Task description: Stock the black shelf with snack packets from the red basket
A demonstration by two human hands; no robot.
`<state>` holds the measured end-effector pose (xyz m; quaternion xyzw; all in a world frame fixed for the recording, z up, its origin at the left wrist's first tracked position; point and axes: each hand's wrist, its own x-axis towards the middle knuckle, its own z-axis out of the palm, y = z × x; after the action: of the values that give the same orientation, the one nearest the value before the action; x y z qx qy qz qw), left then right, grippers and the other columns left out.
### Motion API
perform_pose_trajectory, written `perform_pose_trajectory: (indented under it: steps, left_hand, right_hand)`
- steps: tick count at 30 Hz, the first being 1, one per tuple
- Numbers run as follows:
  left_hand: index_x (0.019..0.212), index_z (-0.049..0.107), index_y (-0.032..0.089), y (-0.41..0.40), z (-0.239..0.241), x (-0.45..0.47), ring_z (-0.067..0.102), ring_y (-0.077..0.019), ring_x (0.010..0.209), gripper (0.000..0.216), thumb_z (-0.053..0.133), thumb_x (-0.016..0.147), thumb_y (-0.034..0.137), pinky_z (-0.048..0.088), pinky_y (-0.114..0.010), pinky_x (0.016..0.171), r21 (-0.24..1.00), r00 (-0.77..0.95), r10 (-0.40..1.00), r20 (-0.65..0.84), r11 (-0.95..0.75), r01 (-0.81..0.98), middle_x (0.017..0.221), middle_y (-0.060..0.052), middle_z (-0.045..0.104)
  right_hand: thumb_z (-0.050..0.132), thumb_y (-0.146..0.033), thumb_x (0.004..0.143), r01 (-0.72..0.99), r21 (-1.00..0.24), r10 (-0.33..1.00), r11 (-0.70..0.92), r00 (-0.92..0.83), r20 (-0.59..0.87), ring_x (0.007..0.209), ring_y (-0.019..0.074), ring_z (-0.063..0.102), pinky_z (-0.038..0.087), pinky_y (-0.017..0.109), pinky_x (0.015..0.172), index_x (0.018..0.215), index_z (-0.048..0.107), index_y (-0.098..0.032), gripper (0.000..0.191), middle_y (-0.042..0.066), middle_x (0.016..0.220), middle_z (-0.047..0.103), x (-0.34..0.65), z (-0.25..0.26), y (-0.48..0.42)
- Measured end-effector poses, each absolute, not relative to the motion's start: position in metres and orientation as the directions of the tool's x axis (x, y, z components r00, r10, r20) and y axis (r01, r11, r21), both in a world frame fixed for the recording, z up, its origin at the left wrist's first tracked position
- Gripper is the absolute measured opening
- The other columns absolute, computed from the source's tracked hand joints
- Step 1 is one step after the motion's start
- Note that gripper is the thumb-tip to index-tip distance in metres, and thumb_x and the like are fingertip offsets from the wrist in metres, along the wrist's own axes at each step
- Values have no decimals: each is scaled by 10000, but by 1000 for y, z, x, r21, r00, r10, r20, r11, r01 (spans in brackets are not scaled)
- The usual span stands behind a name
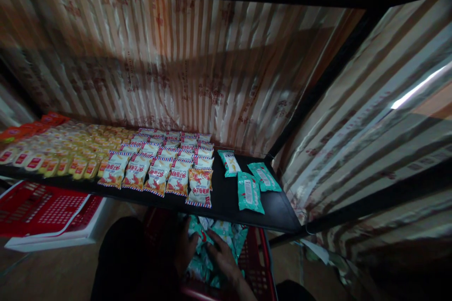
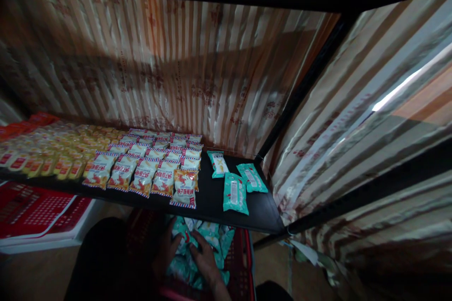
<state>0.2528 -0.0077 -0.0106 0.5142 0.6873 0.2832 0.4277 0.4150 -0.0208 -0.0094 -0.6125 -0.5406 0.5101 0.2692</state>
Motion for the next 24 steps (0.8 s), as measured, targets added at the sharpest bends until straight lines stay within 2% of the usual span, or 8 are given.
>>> perform_pose_trajectory:
  steps: [4,8,10,12,17,21,24]
  left_hand:
    - [1332,461,150,-10,-9,257,443,-188,1282,546,424,793,232,313,-258,1070,857,-138,955,-261,295,422,1335,-80,544]
    - [1370,398,108,-10,4,255,608,-195,1075,559,399,831,255,445,-274,934,846,-125,936,-329,351,401,1163,-116,655]
    - [1342,434,107,-10,9,251,594,-164,1098,505,364,854,215,428,-233,937,823,-94,935,-343,347,450,1198,-107,639]
    - [1269,519,124,-13,10,247,567,-165,1142,456,406,830,178,396,-222,970,799,-79,926,-369,360,481,1224,-93,628]
    - [1262,525,102,-29,0,235,474,-212,1254,506,496,758,118,303,-250,1060,711,-112,890,-441,423,561,1299,-120,570]
    - [1282,507,141,-30,-8,230,435,-212,1288,536,534,747,122,273,-263,1084,693,-89,887,-453,413,591,1340,-101,537]
    - [1305,477,127,-20,-14,226,405,-224,1311,538,525,769,133,264,-305,1098,704,-79,883,-462,419,574,1369,-109,505]
  right_hand:
    - [554,-570,726,353,-906,950,-234,-114,-290,1284,242,446,292,376,1099,1242,586,-196,638,64,1332,552,409,-1,-24]
    - [554,-506,748,347,-922,974,-173,-76,-211,1262,238,467,320,376,1081,1280,547,-207,611,55,1319,563,399,7,-22]
    - [541,-434,756,362,-917,981,-166,-39,-192,1262,237,465,324,367,1078,1303,519,-170,608,71,1336,546,396,8,-22]
    - [515,-377,767,425,-881,977,-206,31,-213,1238,237,491,343,348,1064,1299,515,-121,591,101,1315,559,396,6,-23]
    - [442,-279,809,648,-659,924,-381,263,-276,1215,227,516,373,289,1026,1274,515,-34,530,166,1316,545,418,-11,-37]
    - [447,-285,803,635,-591,867,-497,346,-358,1210,274,523,390,341,1003,1238,545,-28,514,204,1255,584,447,-28,-50]
    - [446,-321,807,602,-565,825,-564,383,-416,1177,297,550,408,368,973,1220,569,-58,505,202,1213,614,465,-38,-52]
